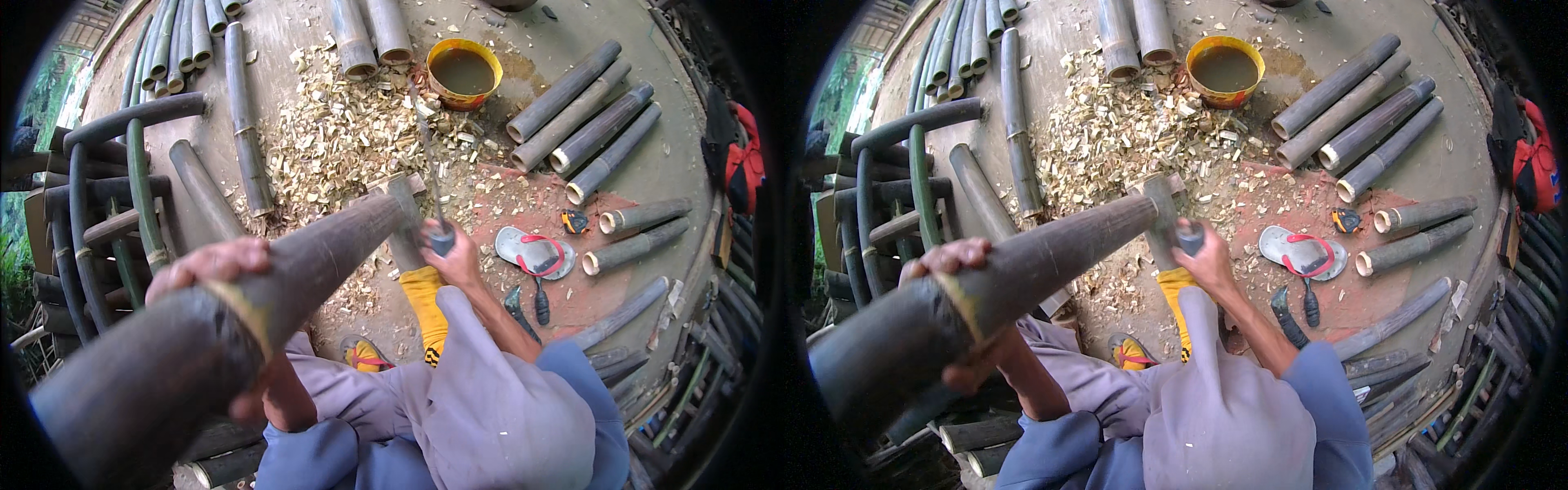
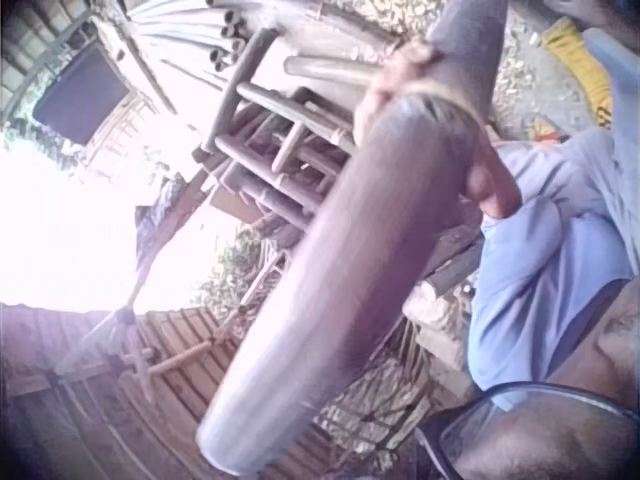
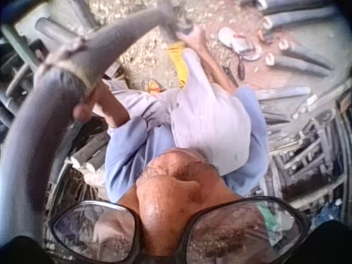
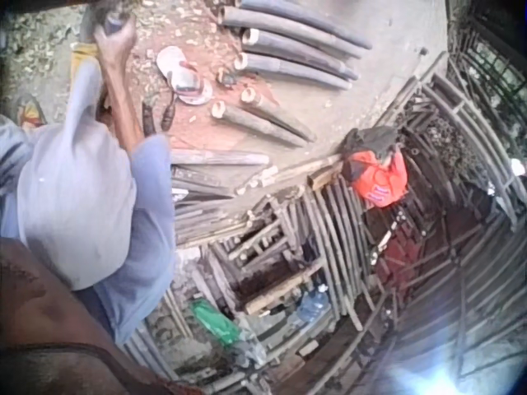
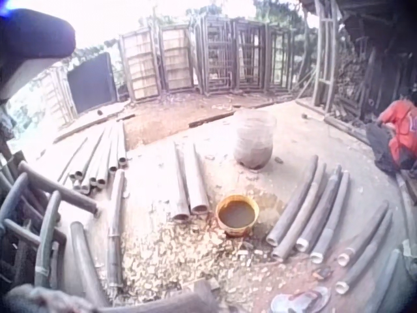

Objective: The person measures a bamboo pole with a tape measure, cuts a notch using a machete, and refines the hole with a small curved knife.

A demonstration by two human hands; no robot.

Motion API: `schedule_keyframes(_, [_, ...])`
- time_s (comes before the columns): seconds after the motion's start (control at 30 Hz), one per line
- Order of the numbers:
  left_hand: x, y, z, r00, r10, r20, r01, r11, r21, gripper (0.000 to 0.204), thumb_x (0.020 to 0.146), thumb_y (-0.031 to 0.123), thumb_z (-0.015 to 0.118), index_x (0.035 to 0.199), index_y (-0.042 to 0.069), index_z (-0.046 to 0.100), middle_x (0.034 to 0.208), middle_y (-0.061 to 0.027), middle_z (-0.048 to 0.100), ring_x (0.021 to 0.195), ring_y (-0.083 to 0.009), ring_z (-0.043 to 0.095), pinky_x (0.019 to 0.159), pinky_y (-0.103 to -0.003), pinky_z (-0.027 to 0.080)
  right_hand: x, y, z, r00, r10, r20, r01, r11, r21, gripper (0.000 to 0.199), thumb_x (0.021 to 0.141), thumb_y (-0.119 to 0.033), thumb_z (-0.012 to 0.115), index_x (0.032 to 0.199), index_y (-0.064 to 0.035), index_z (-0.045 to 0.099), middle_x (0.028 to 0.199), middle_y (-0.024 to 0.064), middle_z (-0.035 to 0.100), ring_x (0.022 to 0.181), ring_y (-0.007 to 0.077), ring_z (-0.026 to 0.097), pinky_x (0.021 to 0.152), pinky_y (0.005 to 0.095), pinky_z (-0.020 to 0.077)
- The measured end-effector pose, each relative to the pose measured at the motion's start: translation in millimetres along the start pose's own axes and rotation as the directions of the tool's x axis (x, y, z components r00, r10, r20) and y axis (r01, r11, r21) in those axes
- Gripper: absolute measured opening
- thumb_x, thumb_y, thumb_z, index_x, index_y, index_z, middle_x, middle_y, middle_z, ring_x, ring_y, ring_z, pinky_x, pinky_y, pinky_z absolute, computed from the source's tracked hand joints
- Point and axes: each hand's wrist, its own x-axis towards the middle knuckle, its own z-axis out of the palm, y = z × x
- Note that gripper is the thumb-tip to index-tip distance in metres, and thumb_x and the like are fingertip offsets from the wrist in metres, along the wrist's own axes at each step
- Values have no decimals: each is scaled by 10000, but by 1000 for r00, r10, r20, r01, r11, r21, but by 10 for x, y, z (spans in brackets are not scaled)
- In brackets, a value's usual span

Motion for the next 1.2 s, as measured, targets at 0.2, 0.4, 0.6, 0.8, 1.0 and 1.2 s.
schedule_keyframes(0.2, [-152,178,129,992,8,-127,7,992,124,1041,493,537,876,1285,65,393,1054,-91,546,937,-279,580,865,-466,449,388,-306,215,989,-128,69,133,988,-75,447,679,-47,722,1098,-34,567,1024,83,675,929,174,650,823,299,497])
schedule_keyframes(0.4, [-136,105,163,978,-34,-207,78,976,204,553,785,236,732,1225,105,423,991,-80,547,850,-282,598,792,-487,469,450,-274,201,986,-149,69,155,984,-92,431,685,-71,723,1080,-22,555,952,125,674,855,223,670,760,328,522])
schedule_keyframes(0.6, [-27,126,175,959,-61,-278,103,985,138,249,975,244,400,1153,84,466,886,-90,558,759,-275,597,775,-479,482,462,-320,194,982,-150,112,164,978,-129,440,689,-82,725,1085,-15,545,957,141,672,847,241,679,744,333,537])
schedule_keyframes(0.8, [-57,100,276,926,-41,-375,112,979,169,238,977,242,395,1136,80,468,848,-81,558,709,-267,592,739,-477,486,589,-434,-68,917,-389,90,399,886,-235,402,699,-46,701,1078,-30,566,849,52,624,748,152,607,686,294,497])
schedule_keyframes(1.0, [-65,39,316,928,18,-373,66,975,213,281,967,261,400,1166,71,458,865,-89,560,738,-284,603,745,-493,482,923,-743,-1047,727,-533,433,686,589,-427,374,705,-64,687,1051,-42,546,748,106,581,604,211,611,502,315,499])
schedule_keyframes(1.2, [-69,86,231,967,-14,-254,71,973,218,351,947,296,448,1204,59,435,911,-108,550,778,-305,606,759,-503,481,1280,-842,-1648,700,-50,712,701,238,-672,461,702,-216,729,1095,-101,516,847,150,596,758,362,608,642,464,490])
